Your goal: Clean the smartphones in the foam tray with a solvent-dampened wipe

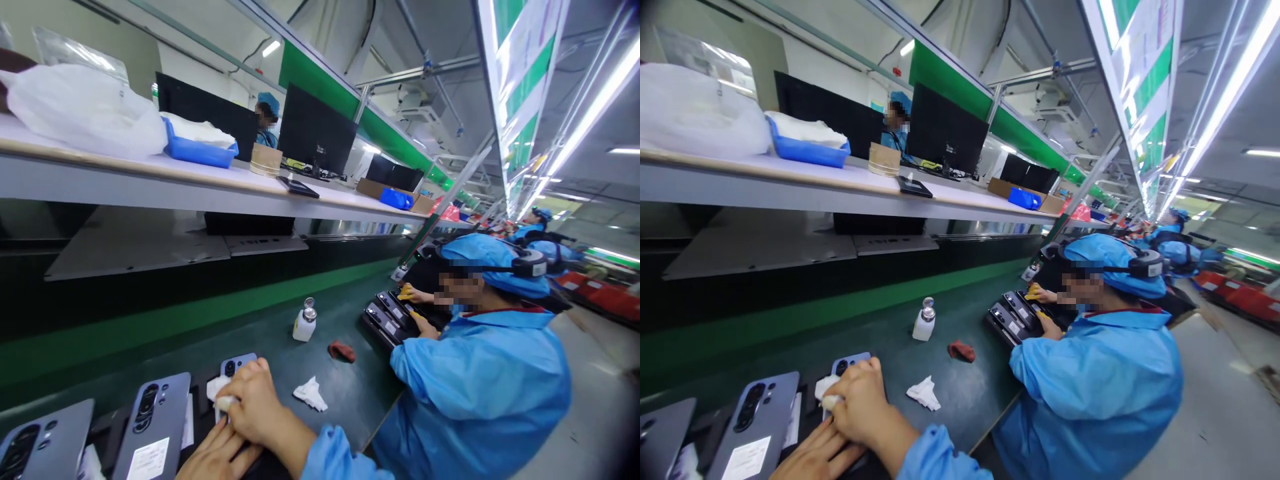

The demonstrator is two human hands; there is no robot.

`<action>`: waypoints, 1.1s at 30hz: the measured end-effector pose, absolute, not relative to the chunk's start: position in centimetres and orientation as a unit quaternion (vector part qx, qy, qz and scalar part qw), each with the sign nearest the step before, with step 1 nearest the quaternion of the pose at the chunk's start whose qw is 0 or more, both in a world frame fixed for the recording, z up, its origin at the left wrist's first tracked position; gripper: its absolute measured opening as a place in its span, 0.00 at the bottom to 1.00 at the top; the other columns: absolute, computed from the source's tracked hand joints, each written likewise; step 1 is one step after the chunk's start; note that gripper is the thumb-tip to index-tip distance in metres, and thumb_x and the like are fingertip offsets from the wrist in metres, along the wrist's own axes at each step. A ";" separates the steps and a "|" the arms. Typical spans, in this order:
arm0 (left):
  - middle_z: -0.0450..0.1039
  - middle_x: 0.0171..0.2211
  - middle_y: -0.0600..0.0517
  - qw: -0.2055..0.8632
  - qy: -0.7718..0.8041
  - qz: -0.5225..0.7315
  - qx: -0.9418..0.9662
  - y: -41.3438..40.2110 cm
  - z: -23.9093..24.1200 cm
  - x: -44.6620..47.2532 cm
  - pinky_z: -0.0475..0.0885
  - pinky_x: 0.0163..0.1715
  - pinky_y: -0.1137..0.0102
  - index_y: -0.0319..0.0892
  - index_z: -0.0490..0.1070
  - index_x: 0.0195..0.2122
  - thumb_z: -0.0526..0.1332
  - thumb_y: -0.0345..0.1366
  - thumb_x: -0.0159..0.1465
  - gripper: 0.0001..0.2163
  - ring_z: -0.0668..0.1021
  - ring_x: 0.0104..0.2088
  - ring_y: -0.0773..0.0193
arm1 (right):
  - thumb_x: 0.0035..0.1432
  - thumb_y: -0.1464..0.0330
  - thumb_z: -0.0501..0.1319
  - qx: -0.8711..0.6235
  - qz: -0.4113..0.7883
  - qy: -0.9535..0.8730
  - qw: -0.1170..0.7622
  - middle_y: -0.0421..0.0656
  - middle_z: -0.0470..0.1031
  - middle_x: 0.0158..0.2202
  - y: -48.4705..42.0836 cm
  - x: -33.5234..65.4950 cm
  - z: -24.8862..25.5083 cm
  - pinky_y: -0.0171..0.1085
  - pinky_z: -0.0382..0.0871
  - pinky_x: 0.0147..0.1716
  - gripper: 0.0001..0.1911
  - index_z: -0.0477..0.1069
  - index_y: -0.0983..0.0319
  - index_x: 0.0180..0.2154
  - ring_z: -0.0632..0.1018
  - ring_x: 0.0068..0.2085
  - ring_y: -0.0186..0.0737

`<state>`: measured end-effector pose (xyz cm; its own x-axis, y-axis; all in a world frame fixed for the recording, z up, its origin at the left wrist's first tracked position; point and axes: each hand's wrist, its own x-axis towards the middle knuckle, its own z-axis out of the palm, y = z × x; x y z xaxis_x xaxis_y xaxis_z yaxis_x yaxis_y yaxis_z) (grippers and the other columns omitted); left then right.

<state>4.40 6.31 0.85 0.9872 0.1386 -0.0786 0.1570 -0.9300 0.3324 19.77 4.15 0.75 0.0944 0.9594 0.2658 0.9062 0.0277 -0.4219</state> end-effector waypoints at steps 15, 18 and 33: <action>0.50 0.65 0.56 0.219 0.099 -0.028 0.970 5.4 2.0 3.9 0.55 0.62 0.49 0.63 0.60 0.61 0.59 0.29 0.57 0.32 0.58 0.64 0.49 | 0.59 0.66 0.61 -0.736 0.059 -0.626 0.251 0.37 0.74 0.37 5.8 20.5 2.0 0.39 0.54 0.45 0.08 0.77 0.50 0.40 0.70 0.43 0.37; 0.50 0.66 0.56 0.230 0.109 -0.045 0.966 5.4 2.6 4.2 0.53 0.63 0.50 0.63 0.59 0.61 0.61 0.26 0.54 0.35 0.56 0.65 0.50 | 0.59 0.68 0.62 -0.736 0.065 -0.618 0.269 0.37 0.74 0.36 5.3 20.0 1.7 0.38 0.54 0.44 0.06 0.77 0.52 0.37 0.70 0.42 0.36; 0.53 0.66 0.42 0.219 0.226 0.096 0.944 2.4 3.2 -2.0 0.50 0.63 0.45 0.45 0.60 0.62 0.56 0.46 0.67 0.24 0.55 0.66 0.45 | 0.60 0.63 0.57 -0.604 0.182 -0.658 0.412 0.44 0.75 0.33 8.3 19.6 5.4 0.35 0.65 0.37 0.12 0.78 0.62 0.36 0.74 0.36 0.38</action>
<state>-1.98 2.40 3.24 0.8793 0.4690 0.0830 0.3844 -0.8017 0.4577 19.63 8.32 5.43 0.0683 0.9442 0.3222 0.6447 0.2047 -0.7365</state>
